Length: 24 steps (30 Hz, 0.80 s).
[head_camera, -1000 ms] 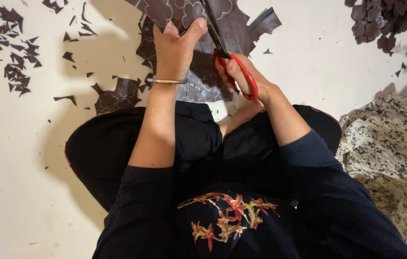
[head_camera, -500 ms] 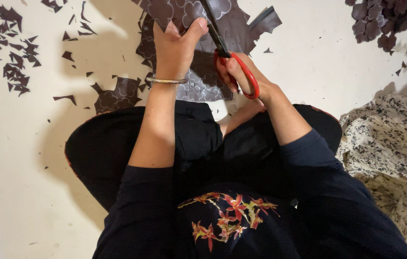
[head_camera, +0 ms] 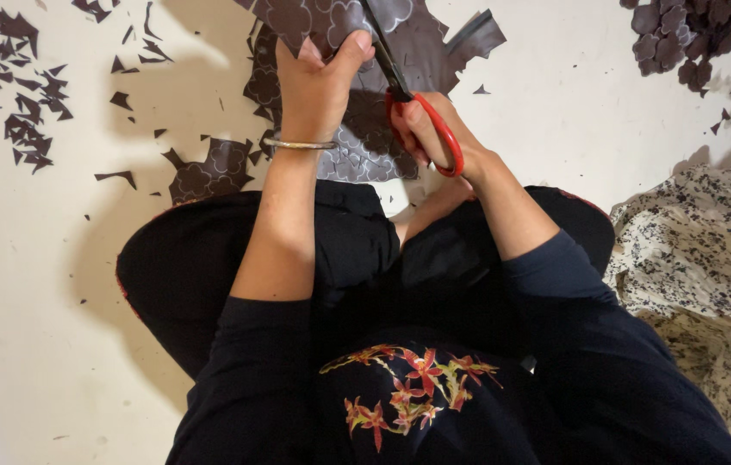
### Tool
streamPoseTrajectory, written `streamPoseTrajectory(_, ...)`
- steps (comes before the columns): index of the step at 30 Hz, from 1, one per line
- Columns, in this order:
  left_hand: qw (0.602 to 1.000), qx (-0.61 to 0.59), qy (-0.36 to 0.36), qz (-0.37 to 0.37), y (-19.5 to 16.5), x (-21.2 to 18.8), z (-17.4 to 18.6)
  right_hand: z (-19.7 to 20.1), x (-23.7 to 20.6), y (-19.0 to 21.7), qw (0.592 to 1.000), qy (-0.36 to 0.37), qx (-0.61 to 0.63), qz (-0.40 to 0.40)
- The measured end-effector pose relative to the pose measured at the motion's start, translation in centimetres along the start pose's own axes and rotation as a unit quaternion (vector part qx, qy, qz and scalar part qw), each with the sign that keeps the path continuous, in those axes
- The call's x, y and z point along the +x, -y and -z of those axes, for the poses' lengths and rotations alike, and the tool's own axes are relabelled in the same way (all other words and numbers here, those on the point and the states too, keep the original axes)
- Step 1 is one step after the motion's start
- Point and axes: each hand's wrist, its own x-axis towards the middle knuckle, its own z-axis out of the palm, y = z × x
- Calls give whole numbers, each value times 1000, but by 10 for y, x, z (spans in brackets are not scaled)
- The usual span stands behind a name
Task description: The person sits on the floor and uses red-handled scissors to cut cloud-shaped pieces from a dark brown patterned sheet. The person holds the sheet with the left hand and cuts along the outlines with the right hand, producing multiple small shapes that accumulate on the floor.
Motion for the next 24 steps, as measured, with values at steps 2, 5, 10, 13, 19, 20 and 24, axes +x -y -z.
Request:
streamPoseTrajectory(2, 1000, 2, -2, 9, 1, 0, -1, 0, 1, -2, 1000, -3, -2, -3)
streamPoseTrajectory(5, 1000, -1, -11, 11, 1, 0, -2, 0, 1, -3, 1000, -1, -12, 1)
streamPoseTrajectory(10, 1000, -1, -6, 7, -3, 0, -2, 1, 1, -6, 1000, -17, -19, -8)
streamPoseTrajectory(13, 1000, -4, -15, 15, -4, 0, -3, 0, 1, -5, 999, -27, -22, -21)
streamPoseTrajectory(19, 999, 8, -34, 41, 3, -1, 4, 5, 0, 2, 999, 28, -28, -4)
streamPoseTrajectory(20, 998, 9, -44, 48, 4, -1, 7, 10, -1, 4, 998, 58, -25, 5)
streamPoseTrajectory(24, 993, 51, -105, 14, 11, 0, 18, 33, -9, 13, 991, 116, -39, 50)
